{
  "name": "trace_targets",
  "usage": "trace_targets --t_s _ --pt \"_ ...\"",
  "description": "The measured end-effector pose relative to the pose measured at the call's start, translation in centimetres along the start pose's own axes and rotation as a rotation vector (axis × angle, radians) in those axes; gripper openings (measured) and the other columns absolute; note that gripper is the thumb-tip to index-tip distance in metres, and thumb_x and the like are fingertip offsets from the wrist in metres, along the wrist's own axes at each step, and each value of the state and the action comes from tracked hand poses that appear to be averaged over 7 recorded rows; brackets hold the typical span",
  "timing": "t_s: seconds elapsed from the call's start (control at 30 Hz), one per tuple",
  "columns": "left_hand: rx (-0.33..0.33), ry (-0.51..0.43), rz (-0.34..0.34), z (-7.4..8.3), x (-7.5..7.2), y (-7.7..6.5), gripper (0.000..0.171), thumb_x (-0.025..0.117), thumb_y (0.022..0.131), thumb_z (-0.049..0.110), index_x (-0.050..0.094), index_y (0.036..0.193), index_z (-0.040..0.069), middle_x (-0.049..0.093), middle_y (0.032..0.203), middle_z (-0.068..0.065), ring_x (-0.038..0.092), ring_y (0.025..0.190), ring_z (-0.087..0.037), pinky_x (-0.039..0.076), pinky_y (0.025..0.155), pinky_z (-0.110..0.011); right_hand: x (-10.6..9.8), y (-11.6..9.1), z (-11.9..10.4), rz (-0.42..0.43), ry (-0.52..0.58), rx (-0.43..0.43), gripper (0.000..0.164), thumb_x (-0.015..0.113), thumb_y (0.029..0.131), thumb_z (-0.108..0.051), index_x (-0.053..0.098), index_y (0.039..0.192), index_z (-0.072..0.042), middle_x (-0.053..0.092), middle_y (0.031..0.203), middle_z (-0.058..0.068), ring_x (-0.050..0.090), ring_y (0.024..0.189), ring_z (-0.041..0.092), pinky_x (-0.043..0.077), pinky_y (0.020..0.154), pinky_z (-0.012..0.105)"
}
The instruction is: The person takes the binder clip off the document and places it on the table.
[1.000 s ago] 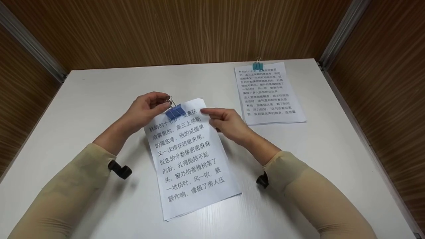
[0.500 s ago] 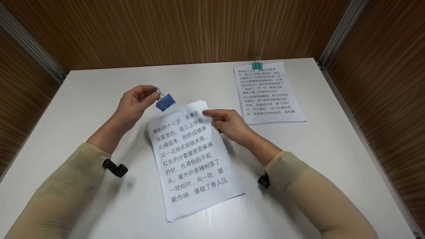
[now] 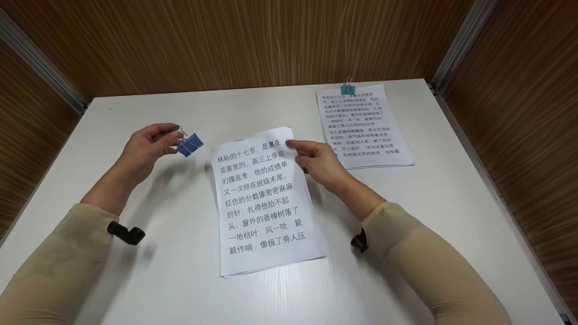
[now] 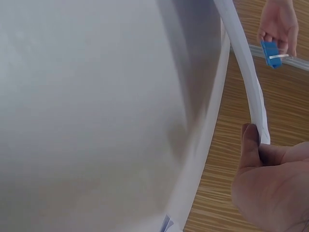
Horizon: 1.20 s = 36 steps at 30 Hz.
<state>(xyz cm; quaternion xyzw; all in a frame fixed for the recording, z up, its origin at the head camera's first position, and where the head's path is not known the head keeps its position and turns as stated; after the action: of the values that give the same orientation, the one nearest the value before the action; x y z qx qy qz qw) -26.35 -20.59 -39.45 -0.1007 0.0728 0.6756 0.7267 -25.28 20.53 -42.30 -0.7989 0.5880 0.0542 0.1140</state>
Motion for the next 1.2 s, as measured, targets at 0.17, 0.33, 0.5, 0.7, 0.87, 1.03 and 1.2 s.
trace_targets --t_s 0.17,0.33,0.5,0.7,0.87,1.03,1.2 --pt "-0.061 0.036 0.017 -1.5 -2.7 -0.4 0.056 0.070 0.105 0.039 0.057 0.148 0.006 0.063 0.136 -0.011 0.061 0.117 -0.020 0.052 0.099 -0.034 -0.5 0.6 -0.2 0.031 0.039 -0.005 0.051 0.057 0.105 0.001 0.056 0.155 -0.010 0.062 0.147 0.015 0.067 0.110 0.017 0.058 0.096 0.031" --pt "-0.122 0.087 0.017 -3.1 -5.2 -0.8 0.061 0.067 0.105 0.044 0.054 0.154 0.008 0.062 0.143 -0.011 0.059 0.122 -0.018 0.048 0.100 -0.033 -0.9 1.0 -0.3 0.042 0.107 -0.005 0.051 0.054 0.107 0.003 0.054 0.156 -0.008 0.059 0.150 0.018 0.070 0.115 0.017 0.058 0.096 0.029" --pt "-0.166 0.125 0.019 -4.4 -7.2 -1.2 0.070 0.067 0.103 0.052 0.052 0.156 0.010 0.060 0.144 -0.009 0.056 0.126 -0.019 0.044 0.110 -0.040 -1.2 1.3 -0.3 0.070 0.134 0.006 0.051 0.054 0.106 0.003 0.053 0.156 -0.007 0.059 0.150 0.019 0.069 0.114 0.016 0.058 0.095 0.027" --pt "-0.224 0.128 0.029 -5.6 -8.8 -1.7 0.075 0.068 0.100 0.057 0.050 0.158 0.012 0.055 0.147 -0.009 0.053 0.129 -0.019 0.044 0.110 -0.038 -1.5 1.5 -0.2 0.090 0.146 0.011 0.051 0.054 0.106 0.003 0.053 0.156 -0.007 0.057 0.151 0.019 0.070 0.114 0.016 0.059 0.094 0.027" --pt "-0.227 0.184 0.008 -6.5 -9.7 -1.9 0.076 0.066 0.101 0.057 0.049 0.159 0.011 0.055 0.146 -0.008 0.053 0.119 -0.018 0.049 0.097 -0.031 -1.7 1.6 -0.1 0.105 0.130 0.007 0.050 0.055 0.107 0.002 0.053 0.156 -0.008 0.057 0.151 0.018 0.069 0.116 0.017 0.059 0.095 0.026" --pt "-0.235 0.217 -0.007 -7.0 -10.4 -2.1 0.076 0.065 0.102 0.058 0.049 0.160 0.012 0.055 0.145 -0.008 0.052 0.111 -0.018 0.050 0.088 -0.027 -2.0 1.7 0.0 0.115 0.106 0.016 0.051 0.055 0.106 0.001 0.054 0.156 -0.010 0.055 0.152 0.015 0.067 0.120 0.019 0.057 0.098 0.025" --pt "-0.233 0.236 -0.011 -7.4 -10.8 -2.1 0.076 0.065 0.102 0.057 0.048 0.161 0.012 0.055 0.144 -0.008 0.053 0.103 -0.017 0.049 0.083 -0.025 -2.1 2.0 0.1 0.112 0.111 0.031 0.052 0.055 0.106 0.002 0.054 0.156 -0.011 0.054 0.154 0.016 0.065 0.124 0.021 0.057 0.099 0.027"
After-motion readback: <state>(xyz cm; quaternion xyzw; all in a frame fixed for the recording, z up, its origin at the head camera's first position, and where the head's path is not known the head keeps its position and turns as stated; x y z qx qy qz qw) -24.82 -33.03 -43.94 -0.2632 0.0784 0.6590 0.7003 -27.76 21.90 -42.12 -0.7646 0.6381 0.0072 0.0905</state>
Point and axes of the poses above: each hand's wrist, its own y-axis towards the middle knuckle, its own x-axis out of the palm, z = x × y, the point moved 2 cm from there along y, towards the middle knuckle
